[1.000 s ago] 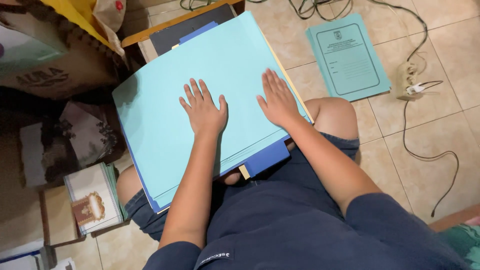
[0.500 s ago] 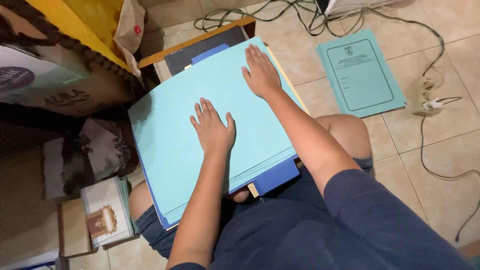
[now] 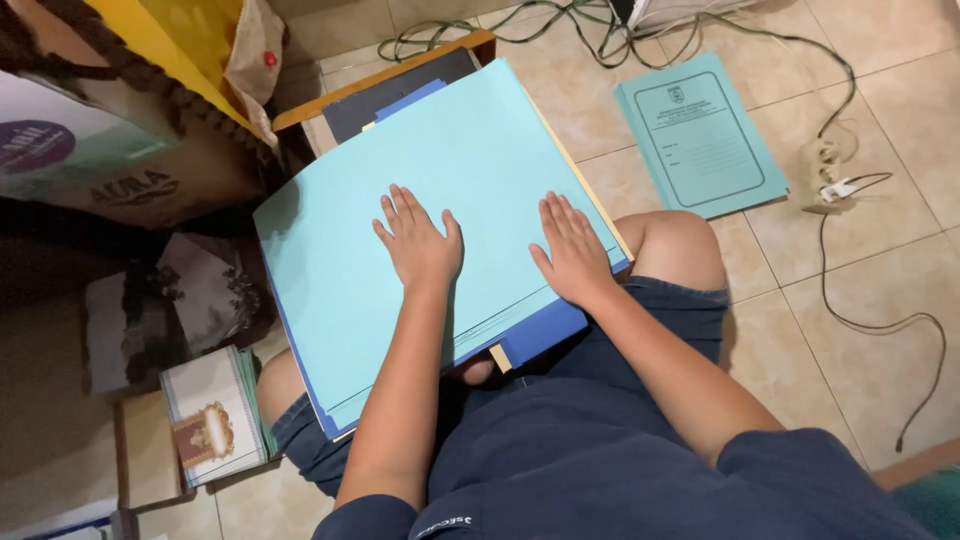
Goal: Manually pressing and flattening a stack of paper folders on the floor using hands.
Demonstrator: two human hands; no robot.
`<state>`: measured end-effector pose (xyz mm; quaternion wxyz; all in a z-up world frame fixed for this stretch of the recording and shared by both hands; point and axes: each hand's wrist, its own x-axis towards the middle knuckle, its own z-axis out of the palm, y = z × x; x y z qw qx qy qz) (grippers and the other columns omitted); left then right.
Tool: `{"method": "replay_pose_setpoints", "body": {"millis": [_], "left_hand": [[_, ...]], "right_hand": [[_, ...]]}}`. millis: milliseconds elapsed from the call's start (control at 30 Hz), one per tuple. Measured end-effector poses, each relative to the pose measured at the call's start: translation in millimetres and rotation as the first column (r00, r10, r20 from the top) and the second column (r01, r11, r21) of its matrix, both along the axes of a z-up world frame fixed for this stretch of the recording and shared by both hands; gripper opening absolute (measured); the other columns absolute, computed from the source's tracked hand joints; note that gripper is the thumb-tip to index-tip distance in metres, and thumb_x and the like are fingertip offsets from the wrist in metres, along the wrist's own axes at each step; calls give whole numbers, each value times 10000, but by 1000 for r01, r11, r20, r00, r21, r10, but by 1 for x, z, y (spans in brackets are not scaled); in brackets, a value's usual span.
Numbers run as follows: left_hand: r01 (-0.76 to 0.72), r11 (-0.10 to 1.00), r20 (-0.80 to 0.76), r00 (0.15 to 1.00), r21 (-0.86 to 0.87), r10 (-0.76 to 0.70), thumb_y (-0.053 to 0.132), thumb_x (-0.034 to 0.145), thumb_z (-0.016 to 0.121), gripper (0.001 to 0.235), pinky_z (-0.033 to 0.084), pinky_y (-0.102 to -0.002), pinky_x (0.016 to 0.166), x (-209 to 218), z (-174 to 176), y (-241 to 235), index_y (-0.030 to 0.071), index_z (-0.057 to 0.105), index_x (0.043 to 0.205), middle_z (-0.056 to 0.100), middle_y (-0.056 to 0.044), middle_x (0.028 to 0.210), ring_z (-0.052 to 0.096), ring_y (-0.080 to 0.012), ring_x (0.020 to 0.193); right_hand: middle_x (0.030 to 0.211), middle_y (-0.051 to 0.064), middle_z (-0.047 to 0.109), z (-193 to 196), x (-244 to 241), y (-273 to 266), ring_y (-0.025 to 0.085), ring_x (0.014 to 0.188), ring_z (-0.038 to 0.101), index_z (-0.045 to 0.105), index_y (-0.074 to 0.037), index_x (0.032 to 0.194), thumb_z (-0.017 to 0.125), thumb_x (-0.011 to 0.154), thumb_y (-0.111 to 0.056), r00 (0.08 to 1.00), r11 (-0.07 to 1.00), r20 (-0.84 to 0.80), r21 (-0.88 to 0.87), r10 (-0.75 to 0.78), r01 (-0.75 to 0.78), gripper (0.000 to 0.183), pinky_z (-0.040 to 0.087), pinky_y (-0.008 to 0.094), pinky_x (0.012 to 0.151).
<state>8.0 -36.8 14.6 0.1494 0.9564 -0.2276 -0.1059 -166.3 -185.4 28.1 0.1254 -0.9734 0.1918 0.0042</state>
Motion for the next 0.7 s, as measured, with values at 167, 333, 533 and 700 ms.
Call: {"method": "replay_pose_setpoints", "body": {"millis": [167,333,533,700], "left_hand": [[24,1000,-2,1000,13,-24,491,1040,301,780,22,-583,1263,1,-4,-1,-28,218,1615,155,-203,1710,85,-354,1591],[28,1000,-19,999,11,-28,499,1039,305,786,10,-587,1263,4,-17,-2,-13,196,1624,127,-192,1717,58,-353,1593],[25,998,138,990,-64,-16,404,981,391,792,37,-587,1212,8,-31,-2,-117,246,1560,189,-267,1672,71,-390,1562],[-5,1000,-11,1000,-21,4,483,1042,315,760,33,-563,1265,2,-4,0,-2,229,1621,166,-179,1714,100,-335,1591]], "right_hand": [[1687,224,197,-11,71,-34,310,1580,154,252,3,1609,356,1084,-467,998,999,-55,25,27,-26,713,90,445,1282],[1702,208,147,-22,169,-69,289,1589,94,194,-11,1631,327,1100,-482,995,997,-66,-11,71,-71,722,62,433,1297],[1681,134,234,-42,204,-75,229,1553,160,289,26,1581,388,1074,-348,989,989,148,-145,26,-4,638,132,388,1255],[1715,154,140,-9,141,-47,252,1593,106,225,-27,1632,322,1113,-433,998,999,-41,-15,-48,47,666,64,397,1302]]}}
